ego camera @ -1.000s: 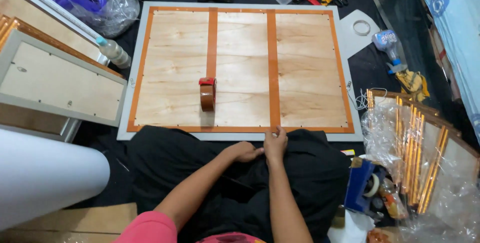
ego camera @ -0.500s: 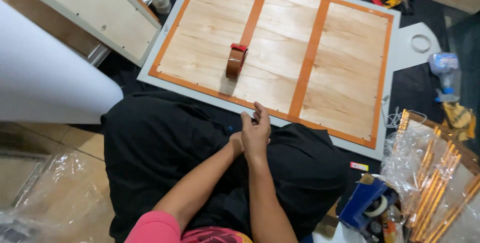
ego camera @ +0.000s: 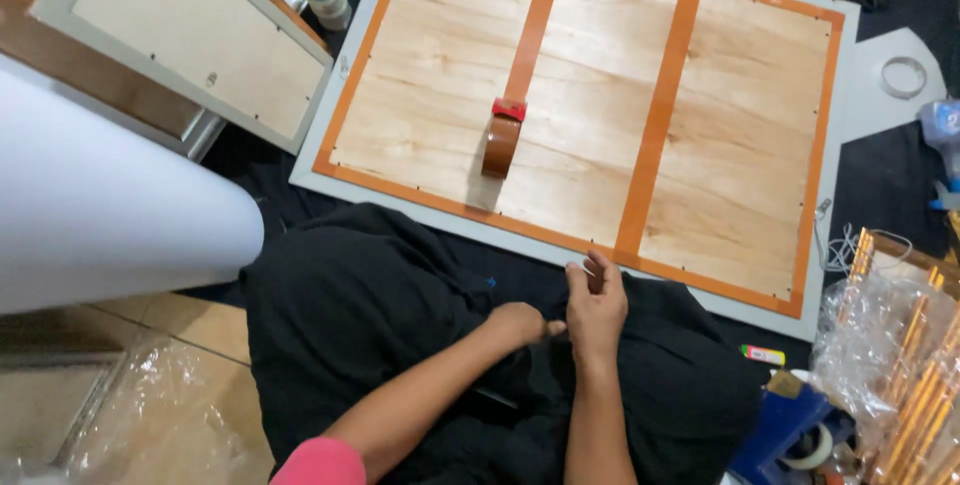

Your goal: The person applies brown packing tape to a large wooden board using a handheld tape dispenser. They create a border around the edges and add two vertical strips down the center, smoothing each strip with their hand.

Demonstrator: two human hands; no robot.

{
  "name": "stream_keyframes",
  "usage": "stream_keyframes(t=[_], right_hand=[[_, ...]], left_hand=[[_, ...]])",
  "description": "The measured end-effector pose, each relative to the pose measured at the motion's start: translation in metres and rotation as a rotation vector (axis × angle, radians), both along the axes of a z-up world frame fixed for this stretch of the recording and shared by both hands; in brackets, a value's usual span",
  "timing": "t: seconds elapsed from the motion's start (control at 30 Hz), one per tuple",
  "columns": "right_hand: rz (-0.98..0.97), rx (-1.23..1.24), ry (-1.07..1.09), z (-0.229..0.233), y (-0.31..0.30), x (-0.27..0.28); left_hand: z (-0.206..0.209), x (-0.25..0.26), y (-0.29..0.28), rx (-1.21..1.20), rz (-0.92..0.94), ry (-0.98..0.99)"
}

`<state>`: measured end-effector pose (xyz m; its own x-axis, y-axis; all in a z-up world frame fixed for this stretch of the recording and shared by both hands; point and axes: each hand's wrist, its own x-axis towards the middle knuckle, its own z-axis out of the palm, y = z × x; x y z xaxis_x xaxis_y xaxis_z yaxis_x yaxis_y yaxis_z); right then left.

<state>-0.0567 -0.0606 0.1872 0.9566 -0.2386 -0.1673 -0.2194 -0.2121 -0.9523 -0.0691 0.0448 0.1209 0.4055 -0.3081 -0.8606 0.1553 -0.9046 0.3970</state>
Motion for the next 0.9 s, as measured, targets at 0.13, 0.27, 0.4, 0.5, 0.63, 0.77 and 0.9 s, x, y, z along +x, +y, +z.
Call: stream_keyframes(t=[0.13,0.27,0.4,0.5,0.63,0.77,0.9], right_hand=[[-0.034,-0.251,0.152,-0.032,-0.013,0.017],[-0.031,-0.176,0.233,0.012,0.016,0.034],[0.003,-0.207,0.137,0.069,0.084,0.066],[0.072,-0.344,0.03,0.076,0.135,0.111],[0.267,-0.617,0.196,0.061,0.183,0.176],[0.47,-0.782,0.441,0.045,0.205,0.213],[0.506,-0.796,0.456,0.018,0.204,0.222]], left_hand=[[0.084,0.01,0.048,-0.057,-0.065,-0.442],[0.169,0.096,0.163,-0.232,0.13,-0.567],[0.08,0.207,0.247,-0.305,0.234,-1.048],[0.018,0.274,0.27,-0.323,0.008,-1.312],[-0.018,0.311,0.275,0.098,-0.723,-1.201],[-0.023,0.323,0.271,-0.006,-0.813,-0.989],[-0.013,0.327,0.27,-0.047,-0.848,-0.942]])
